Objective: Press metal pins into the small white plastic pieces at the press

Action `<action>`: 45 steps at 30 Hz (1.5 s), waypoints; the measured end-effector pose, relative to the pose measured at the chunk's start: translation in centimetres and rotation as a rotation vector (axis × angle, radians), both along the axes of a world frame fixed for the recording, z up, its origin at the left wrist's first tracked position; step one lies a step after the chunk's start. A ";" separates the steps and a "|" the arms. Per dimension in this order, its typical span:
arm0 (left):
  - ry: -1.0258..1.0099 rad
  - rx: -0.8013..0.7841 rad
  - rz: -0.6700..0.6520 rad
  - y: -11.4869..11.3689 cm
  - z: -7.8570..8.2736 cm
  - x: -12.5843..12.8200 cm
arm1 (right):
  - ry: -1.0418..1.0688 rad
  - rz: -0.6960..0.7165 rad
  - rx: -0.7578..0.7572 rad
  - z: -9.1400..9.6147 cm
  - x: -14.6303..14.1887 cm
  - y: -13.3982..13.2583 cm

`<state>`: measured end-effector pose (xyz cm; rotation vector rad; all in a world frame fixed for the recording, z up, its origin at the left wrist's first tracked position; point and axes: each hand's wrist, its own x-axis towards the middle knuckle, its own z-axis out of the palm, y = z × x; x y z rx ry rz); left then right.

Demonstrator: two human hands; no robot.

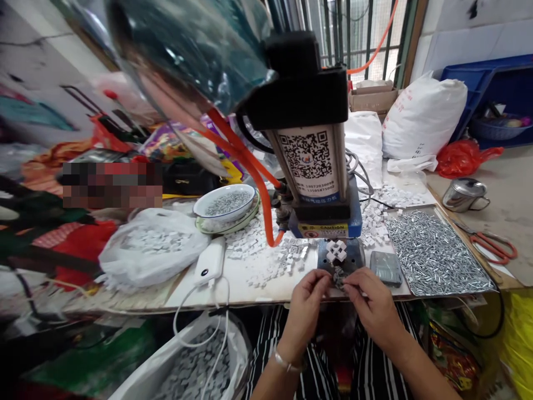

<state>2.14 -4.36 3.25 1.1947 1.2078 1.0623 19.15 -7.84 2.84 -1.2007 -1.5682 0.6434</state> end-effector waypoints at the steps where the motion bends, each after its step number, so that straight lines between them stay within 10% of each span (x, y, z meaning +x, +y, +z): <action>1: 0.195 0.118 0.101 0.8 -0.5 -1.0 | 0.002 -0.006 -0.008 0.0 0.2 -0.1; 7: 1.081 0.332 0.203 4.8 -3.3 -4.9 | 0.005 -0.001 -0.022 -0.1 0.2 -0.2; 12: 1.308 0.347 0.129 5.0 -4.0 -4.3 | 0.012 0.011 -0.029 0.0 -0.3 -0.2; 19: 0.679 0.360 0.196 2.9 -2.7 -3.8 | 0.039 -0.004 -0.072 0.5 -0.2 -0.3; 27: 0.185 0.219 -0.100 -2.1 2.6 -0.4 | 0.024 0.050 -0.060 2.3 -1.5 0.1; 45: -0.250 0.000 0.011 -1.8 1.9 1.6 | -0.231 0.004 0.135 0.4 -1.1 -0.4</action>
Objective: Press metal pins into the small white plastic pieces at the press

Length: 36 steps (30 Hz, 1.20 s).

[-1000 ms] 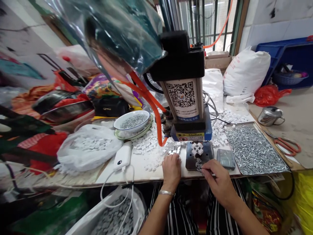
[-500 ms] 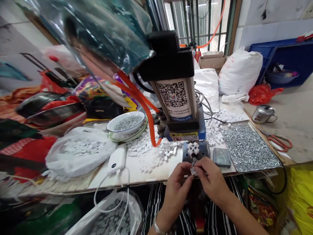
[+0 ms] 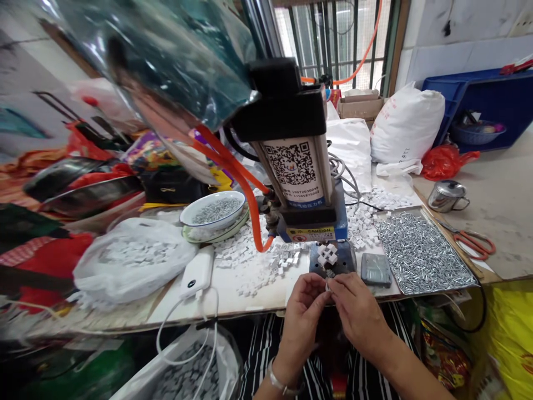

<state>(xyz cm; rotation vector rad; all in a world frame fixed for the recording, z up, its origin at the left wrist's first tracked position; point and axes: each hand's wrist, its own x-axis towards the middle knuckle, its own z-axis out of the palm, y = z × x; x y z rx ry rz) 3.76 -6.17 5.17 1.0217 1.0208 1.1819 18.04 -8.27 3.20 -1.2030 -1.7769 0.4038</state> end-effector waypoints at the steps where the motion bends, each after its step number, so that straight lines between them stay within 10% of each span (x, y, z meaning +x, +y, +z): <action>1: -0.010 -0.003 -0.027 0.1 0.1 0.0 | 0.051 0.014 -0.028 -0.1 0.1 0.1; 9: 0.277 0.231 0.095 3.4 0.5 -0.8 | 0.284 -0.055 -0.251 1.2 2.1 3.2; 18: 0.127 0.256 -0.022 7.2 -2.7 0.5 | 0.171 -0.123 -0.072 0.7 1.1 8.2; 36: -0.032 0.226 -0.111 7.8 -3.8 0.1 | -0.190 -0.022 0.208 -0.5 0.5 8.7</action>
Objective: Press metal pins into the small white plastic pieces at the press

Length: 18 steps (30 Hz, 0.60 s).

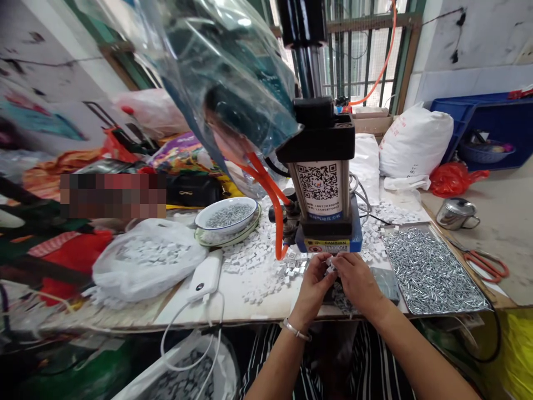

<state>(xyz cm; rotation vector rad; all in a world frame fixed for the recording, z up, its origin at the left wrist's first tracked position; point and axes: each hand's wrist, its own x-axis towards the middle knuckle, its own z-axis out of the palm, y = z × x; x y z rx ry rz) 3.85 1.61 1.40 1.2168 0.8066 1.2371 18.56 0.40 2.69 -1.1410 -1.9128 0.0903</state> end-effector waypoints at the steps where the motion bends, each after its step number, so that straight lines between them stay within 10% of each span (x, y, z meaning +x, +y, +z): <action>1: -0.007 0.010 -0.010 0.0 0.0 0.0 | 0.013 0.005 -0.010 0.0 0.1 0.0; 18: 0.237 0.065 0.106 0.5 -0.1 0.7 | 0.135 -0.136 -0.093 -2.6 4.0 -3.3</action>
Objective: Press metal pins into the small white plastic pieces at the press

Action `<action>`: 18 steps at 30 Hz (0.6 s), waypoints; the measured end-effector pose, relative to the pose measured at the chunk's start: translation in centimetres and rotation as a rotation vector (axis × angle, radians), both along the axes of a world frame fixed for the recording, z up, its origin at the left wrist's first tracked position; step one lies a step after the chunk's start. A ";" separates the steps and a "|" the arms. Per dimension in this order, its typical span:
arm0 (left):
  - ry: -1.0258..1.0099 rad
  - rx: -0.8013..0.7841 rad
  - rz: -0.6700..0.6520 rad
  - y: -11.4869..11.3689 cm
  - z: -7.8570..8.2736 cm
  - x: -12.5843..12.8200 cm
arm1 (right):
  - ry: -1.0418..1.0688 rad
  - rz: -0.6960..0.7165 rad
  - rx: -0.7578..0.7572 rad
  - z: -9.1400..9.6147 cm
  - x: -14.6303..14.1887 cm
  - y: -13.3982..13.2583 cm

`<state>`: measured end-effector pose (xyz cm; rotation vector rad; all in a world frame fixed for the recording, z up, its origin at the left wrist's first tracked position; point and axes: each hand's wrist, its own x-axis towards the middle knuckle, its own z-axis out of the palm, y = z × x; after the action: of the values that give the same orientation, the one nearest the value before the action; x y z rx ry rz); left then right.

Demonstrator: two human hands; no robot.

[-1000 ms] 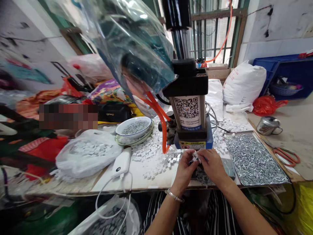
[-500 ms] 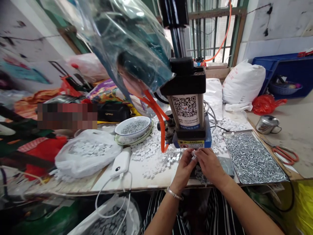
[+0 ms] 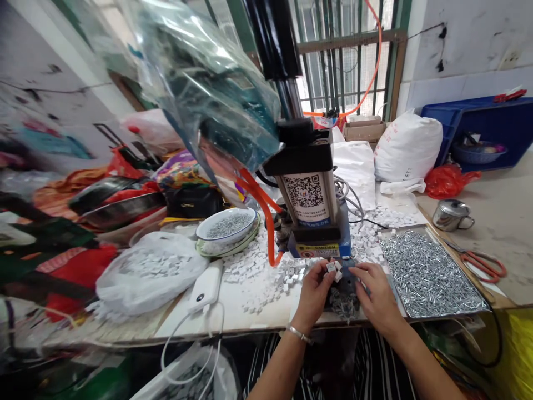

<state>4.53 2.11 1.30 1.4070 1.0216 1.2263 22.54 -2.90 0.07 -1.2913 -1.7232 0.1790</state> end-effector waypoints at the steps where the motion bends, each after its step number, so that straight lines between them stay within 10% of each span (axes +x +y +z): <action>1: -0.003 -0.011 0.003 0.0 0.0 0.0 | -0.030 -0.043 -0.011 -0.9 0.9 -0.7; 7: -0.042 -0.052 -0.004 -0.1 0.0 0.0 | -0.272 -0.169 -0.100 -5.2 4.6 -4.3; 18: -0.001 -0.090 -0.036 -0.2 0.6 0.0 | -0.388 -0.247 -0.078 -5.6 3.5 -5.0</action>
<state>4.52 1.96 1.88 1.3495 1.0334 1.1411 26.04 -7.94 -5.50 -1.6665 -1.8680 -0.1601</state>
